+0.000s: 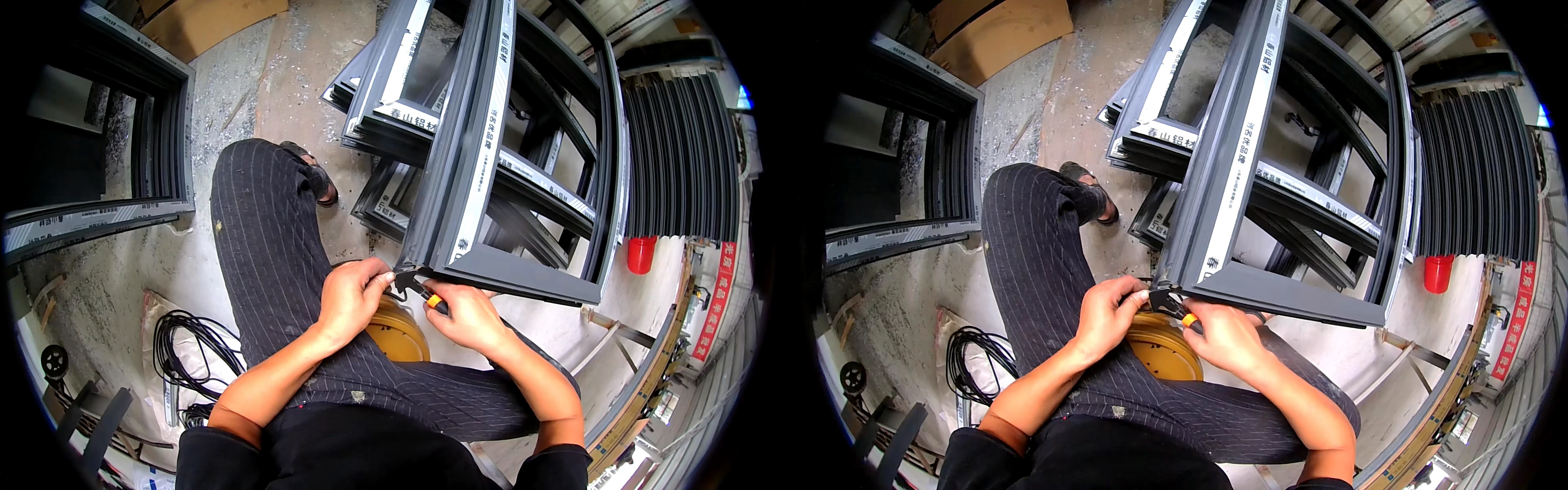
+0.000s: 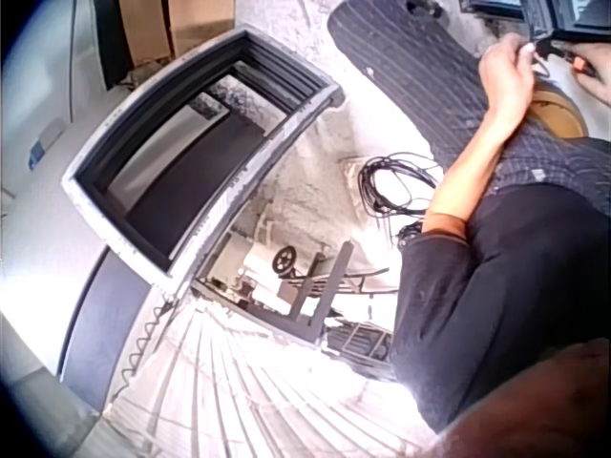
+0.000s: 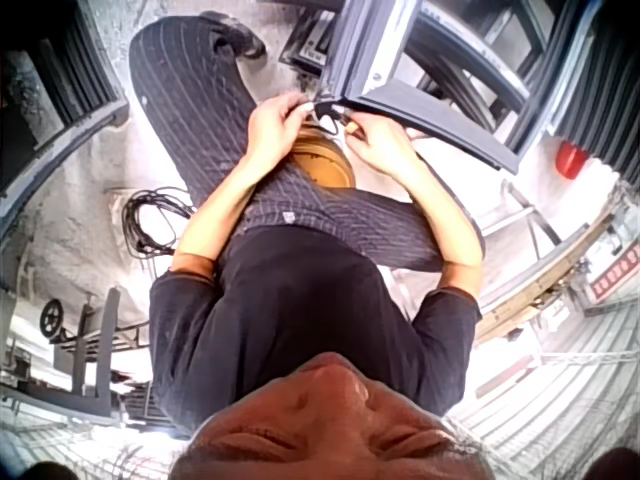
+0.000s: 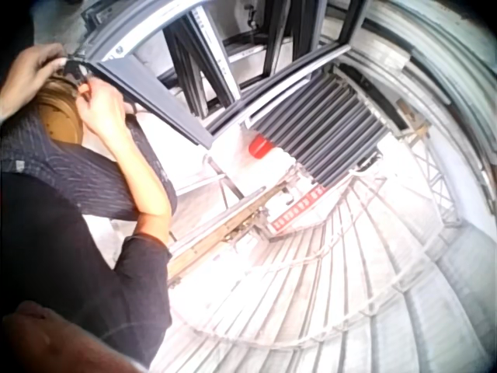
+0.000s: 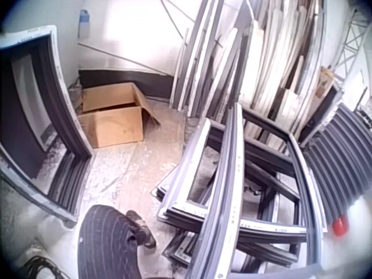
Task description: The person sits on the floor and assembles a metal window frame by inserting a black rubber seal into the grooves of the frame. They use pliers to cut the seal and tuck it into place along the edges.
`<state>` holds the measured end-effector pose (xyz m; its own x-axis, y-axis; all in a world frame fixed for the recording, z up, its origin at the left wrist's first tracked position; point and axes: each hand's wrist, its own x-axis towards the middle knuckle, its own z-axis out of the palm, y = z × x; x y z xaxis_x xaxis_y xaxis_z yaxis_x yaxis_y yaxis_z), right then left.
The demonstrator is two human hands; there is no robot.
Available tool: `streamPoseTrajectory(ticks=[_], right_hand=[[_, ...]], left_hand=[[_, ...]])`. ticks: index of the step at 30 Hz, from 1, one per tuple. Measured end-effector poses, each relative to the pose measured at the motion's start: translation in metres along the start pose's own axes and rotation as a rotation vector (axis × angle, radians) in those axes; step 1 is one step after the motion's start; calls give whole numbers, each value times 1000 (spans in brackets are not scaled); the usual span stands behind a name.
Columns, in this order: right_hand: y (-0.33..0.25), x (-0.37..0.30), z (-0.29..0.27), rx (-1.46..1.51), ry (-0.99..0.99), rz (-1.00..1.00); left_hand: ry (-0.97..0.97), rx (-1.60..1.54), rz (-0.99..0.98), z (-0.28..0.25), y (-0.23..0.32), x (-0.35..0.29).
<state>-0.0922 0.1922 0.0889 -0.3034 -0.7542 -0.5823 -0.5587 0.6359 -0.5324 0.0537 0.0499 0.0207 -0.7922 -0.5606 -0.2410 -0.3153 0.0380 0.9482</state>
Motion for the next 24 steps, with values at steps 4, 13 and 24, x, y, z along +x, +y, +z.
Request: streamPoseTrajectory(ticks=[4,13,24], right_hand=[[-2,-1,3,-91,2,51],[22,-130,1,574,-146,370],[13,-223,69,245,-248,242]], left_hand=[[-38,-107,-104,1,0,0],[-141,-262,-227,3,-12,-3],[-164,-498,-403,11,9,24]])
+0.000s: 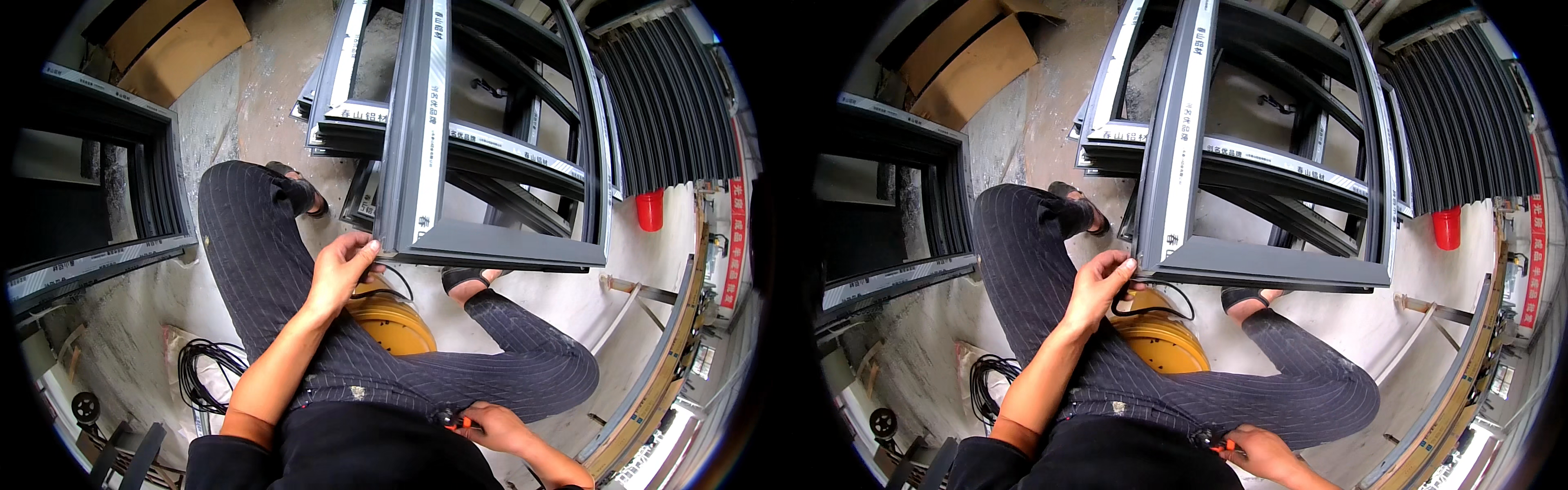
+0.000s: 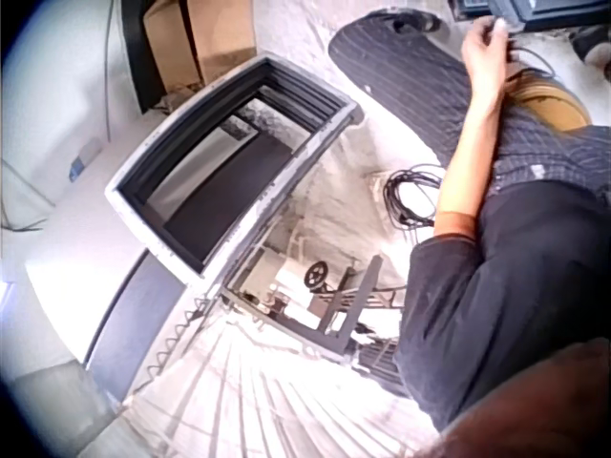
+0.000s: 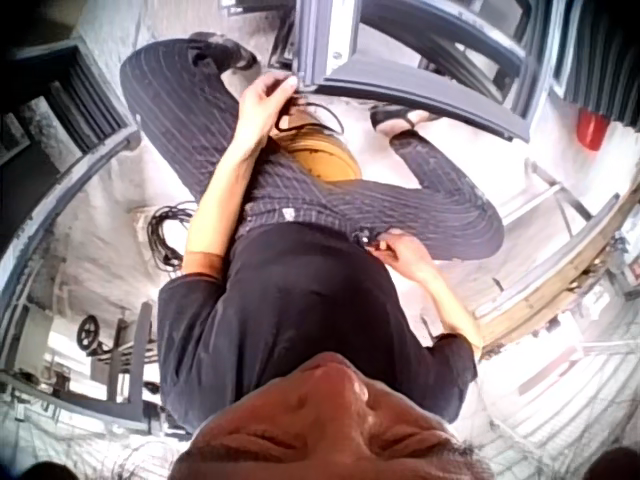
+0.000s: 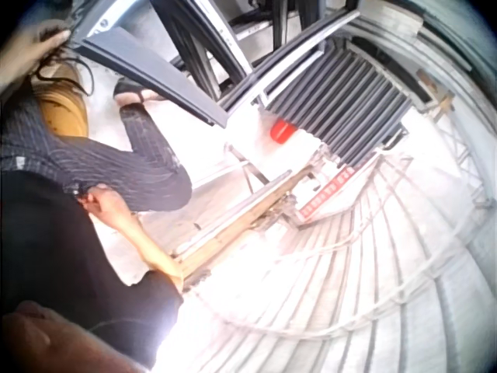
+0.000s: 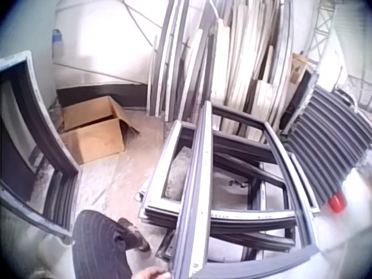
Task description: The person sits on the floor and assembles a metal window frame by inserting a black rubber seal into the grooves of the frame. They use pliers to cut the seal and tuck it into place along the edges.
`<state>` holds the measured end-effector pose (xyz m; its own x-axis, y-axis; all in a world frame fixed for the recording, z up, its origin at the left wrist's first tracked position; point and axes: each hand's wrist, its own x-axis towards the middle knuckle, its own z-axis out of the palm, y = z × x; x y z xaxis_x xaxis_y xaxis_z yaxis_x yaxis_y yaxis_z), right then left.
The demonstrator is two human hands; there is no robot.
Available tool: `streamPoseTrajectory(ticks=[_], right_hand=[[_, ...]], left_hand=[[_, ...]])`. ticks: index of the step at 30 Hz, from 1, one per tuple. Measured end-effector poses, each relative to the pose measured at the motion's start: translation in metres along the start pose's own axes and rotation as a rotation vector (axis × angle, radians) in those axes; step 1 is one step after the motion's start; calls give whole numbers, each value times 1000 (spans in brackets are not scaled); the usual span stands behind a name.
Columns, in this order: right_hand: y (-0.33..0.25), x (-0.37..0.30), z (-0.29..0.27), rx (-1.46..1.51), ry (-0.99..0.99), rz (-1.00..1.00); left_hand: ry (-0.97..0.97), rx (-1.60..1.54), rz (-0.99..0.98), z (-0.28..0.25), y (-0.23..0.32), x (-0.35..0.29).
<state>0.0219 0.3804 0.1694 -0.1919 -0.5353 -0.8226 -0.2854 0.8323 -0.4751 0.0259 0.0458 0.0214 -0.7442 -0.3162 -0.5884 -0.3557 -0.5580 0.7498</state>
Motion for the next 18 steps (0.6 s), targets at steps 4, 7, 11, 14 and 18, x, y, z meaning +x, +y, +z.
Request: streamPoseTrajectory(ticks=[4,7,11,14,18], right_hand=[[-5,-4,4,-221,10,26],[-16,-4,-5,-439,119,-93],[0,-3,-15,-526,88,-163],[1,3,-26,-524,-9,-202],[-7,15,-50,-574,-85,-268]], left_hand=[[11,1,62,2,-3,13],[40,6,69,2,-4,20],[91,36,52,4,-6,23],[112,68,56,6,-6,24],[127,62,38,12,-1,20]])
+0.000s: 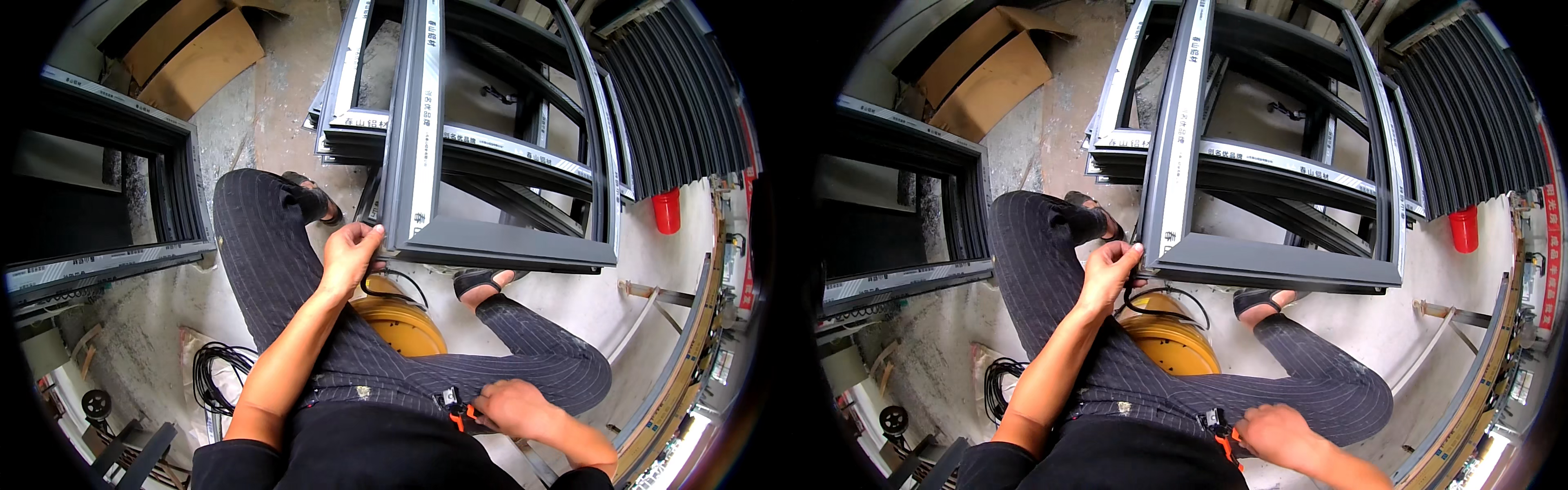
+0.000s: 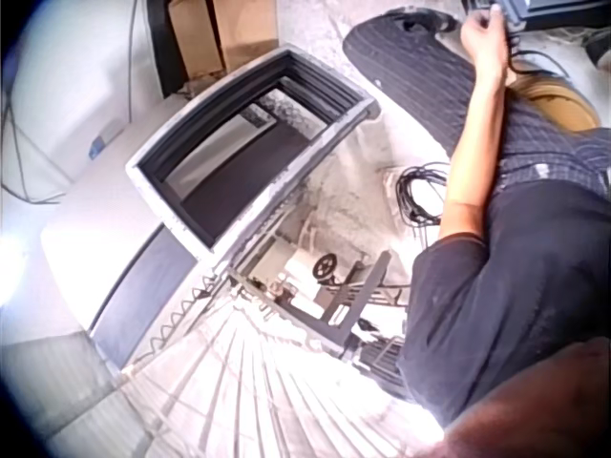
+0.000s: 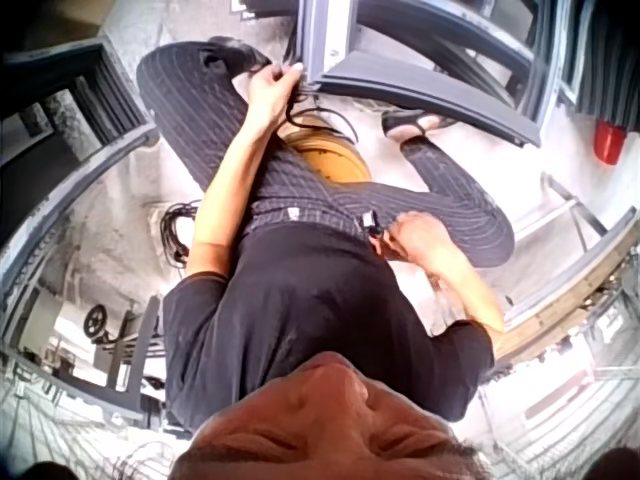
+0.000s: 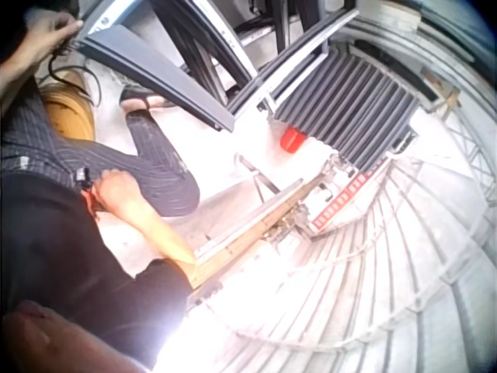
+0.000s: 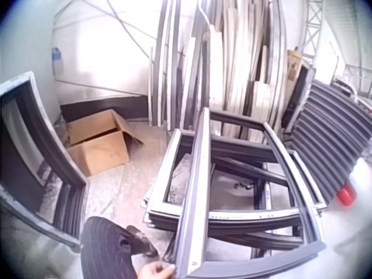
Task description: The person sits on the floor and assembles a metal window frame by inserting a black rubber seal into the grooves of the frame. They use pliers to cut the seal and tuck it into place along the edges.
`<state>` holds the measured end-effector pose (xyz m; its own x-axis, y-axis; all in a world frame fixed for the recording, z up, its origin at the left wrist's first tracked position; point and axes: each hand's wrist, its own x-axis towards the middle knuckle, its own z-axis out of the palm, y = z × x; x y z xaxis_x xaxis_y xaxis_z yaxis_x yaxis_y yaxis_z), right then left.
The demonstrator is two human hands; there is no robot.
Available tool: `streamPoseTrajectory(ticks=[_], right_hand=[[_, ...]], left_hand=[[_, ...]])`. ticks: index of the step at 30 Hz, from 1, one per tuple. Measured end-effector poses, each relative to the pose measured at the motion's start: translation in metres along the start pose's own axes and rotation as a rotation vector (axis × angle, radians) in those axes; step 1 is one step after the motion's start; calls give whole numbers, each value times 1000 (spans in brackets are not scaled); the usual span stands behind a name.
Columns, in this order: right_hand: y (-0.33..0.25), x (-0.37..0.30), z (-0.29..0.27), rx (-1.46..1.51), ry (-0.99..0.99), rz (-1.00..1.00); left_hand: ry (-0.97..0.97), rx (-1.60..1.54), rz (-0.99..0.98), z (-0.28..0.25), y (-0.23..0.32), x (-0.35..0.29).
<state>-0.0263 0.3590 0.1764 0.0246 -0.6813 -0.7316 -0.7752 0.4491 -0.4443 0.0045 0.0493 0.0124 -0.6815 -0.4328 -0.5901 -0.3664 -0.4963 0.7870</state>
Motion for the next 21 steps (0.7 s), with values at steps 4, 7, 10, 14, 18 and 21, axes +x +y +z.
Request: streamPoseTrajectory(ticks=[4,7,10,14,18,21], right_hand=[[12,34,-25,-52,218,19],[19,82,-44,94,429,-29],[31,149,-33,304,624,-127],[21,215,-11,472,607,-222],[29,199,-12,850,263,-223],[44,168,-27,1190,122,-120]], left_hand=[[-146,-82,-76,-11,5,-6],[-105,-55,-48,-12,-2,-8],[-35,-48,77,-1,-15,-4],[10,-12,94,2,-15,-10],[-116,-128,-46,-10,-5,-10],[-162,-125,-133,-22,-3,-16]])
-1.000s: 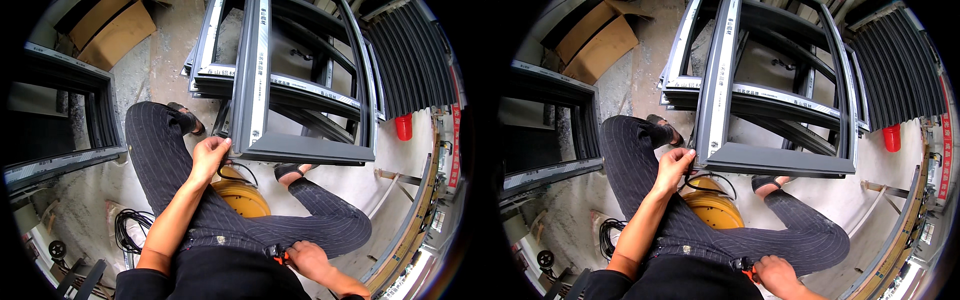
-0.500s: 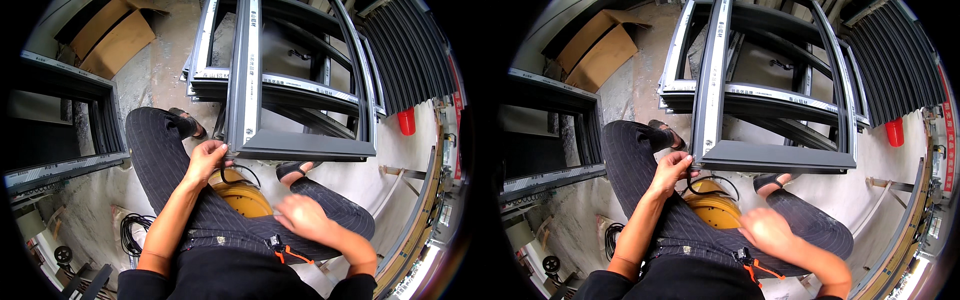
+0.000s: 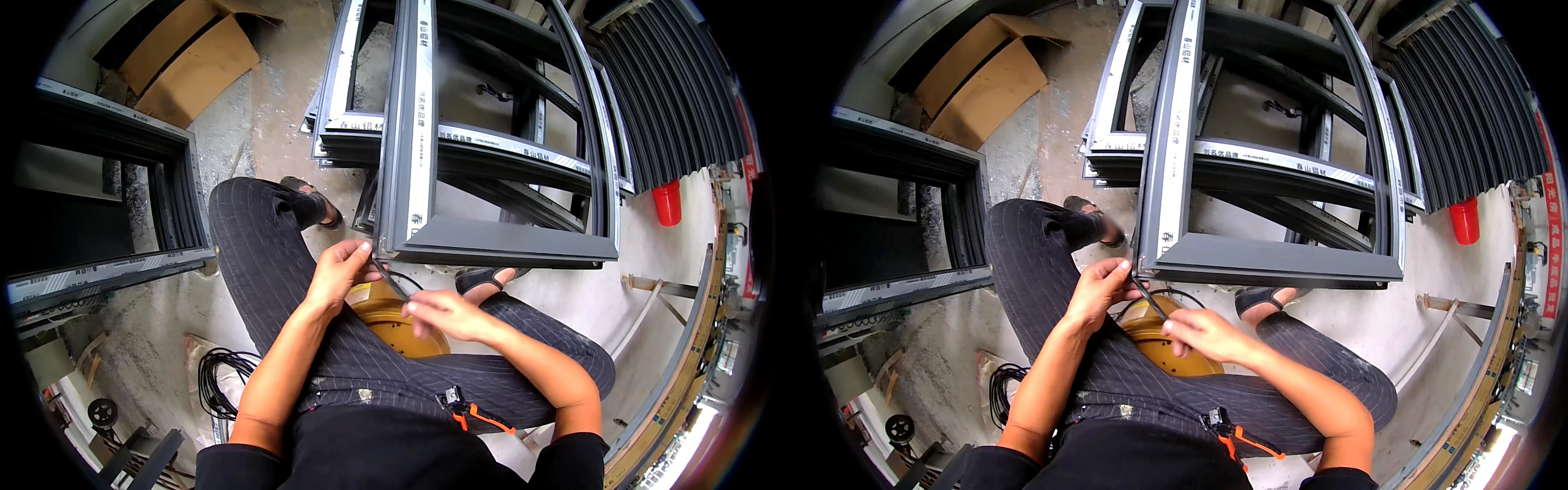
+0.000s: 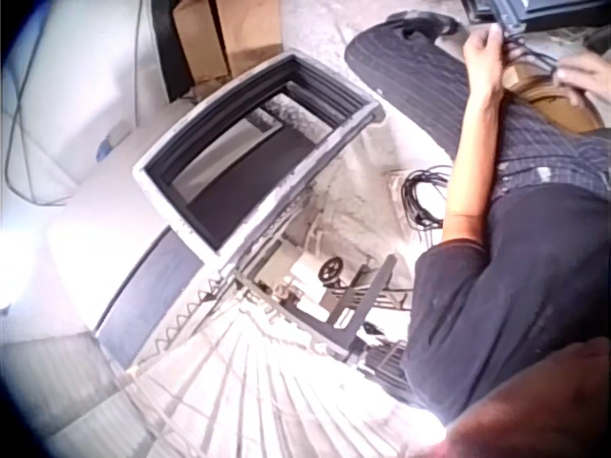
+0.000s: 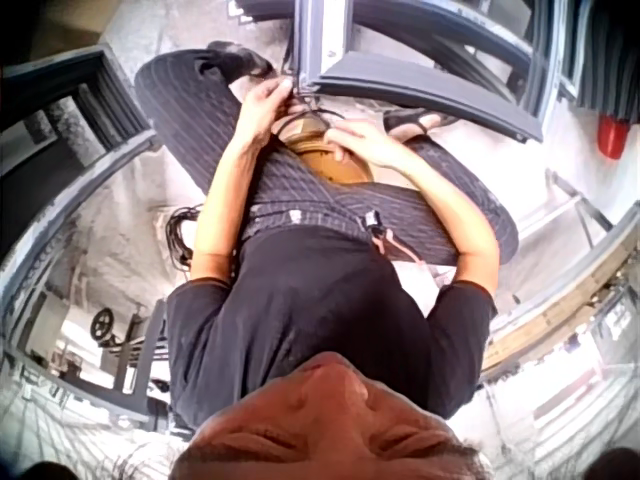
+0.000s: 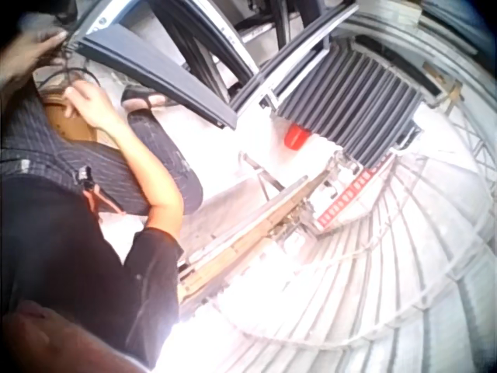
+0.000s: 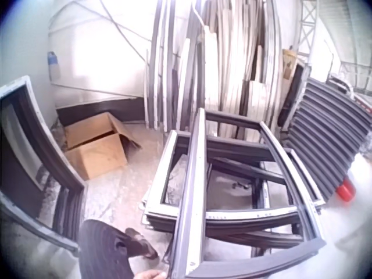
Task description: The person sits on the floor and assembles a metal window frame by inserting a black rubber seal into the grooves of the frame. They use pliers to cut the seal and tuck it into place along the edges.
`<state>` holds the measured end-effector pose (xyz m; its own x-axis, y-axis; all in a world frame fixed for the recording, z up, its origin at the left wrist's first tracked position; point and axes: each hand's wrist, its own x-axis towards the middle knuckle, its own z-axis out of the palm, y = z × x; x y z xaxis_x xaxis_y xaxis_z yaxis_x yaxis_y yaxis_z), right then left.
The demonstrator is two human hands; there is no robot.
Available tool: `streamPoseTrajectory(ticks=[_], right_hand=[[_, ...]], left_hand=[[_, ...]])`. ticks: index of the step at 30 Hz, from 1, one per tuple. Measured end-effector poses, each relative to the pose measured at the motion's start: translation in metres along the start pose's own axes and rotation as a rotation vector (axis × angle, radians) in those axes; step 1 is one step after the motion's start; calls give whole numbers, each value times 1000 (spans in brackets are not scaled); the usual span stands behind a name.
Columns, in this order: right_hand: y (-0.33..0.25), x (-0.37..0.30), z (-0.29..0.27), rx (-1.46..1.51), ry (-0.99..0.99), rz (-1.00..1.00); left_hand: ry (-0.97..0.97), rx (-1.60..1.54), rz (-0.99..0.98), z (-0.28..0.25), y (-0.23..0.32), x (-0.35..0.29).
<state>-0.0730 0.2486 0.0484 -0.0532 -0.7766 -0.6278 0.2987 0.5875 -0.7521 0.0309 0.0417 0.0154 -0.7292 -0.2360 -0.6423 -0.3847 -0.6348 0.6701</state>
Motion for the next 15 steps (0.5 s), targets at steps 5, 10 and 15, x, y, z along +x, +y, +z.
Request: streamPoseTrajectory(ticks=[5,10,15], right_hand=[[-30,-7,-4,-714,502,-435],[-38,-1,2,-1196,879,-628],[-25,1,-1,-1269,894,-601]], left_hand=[[-102,-5,-29,-7,-1,-7],[-145,-41,-24,-8,0,-9],[-102,-17,-69,-3,3,-7]])
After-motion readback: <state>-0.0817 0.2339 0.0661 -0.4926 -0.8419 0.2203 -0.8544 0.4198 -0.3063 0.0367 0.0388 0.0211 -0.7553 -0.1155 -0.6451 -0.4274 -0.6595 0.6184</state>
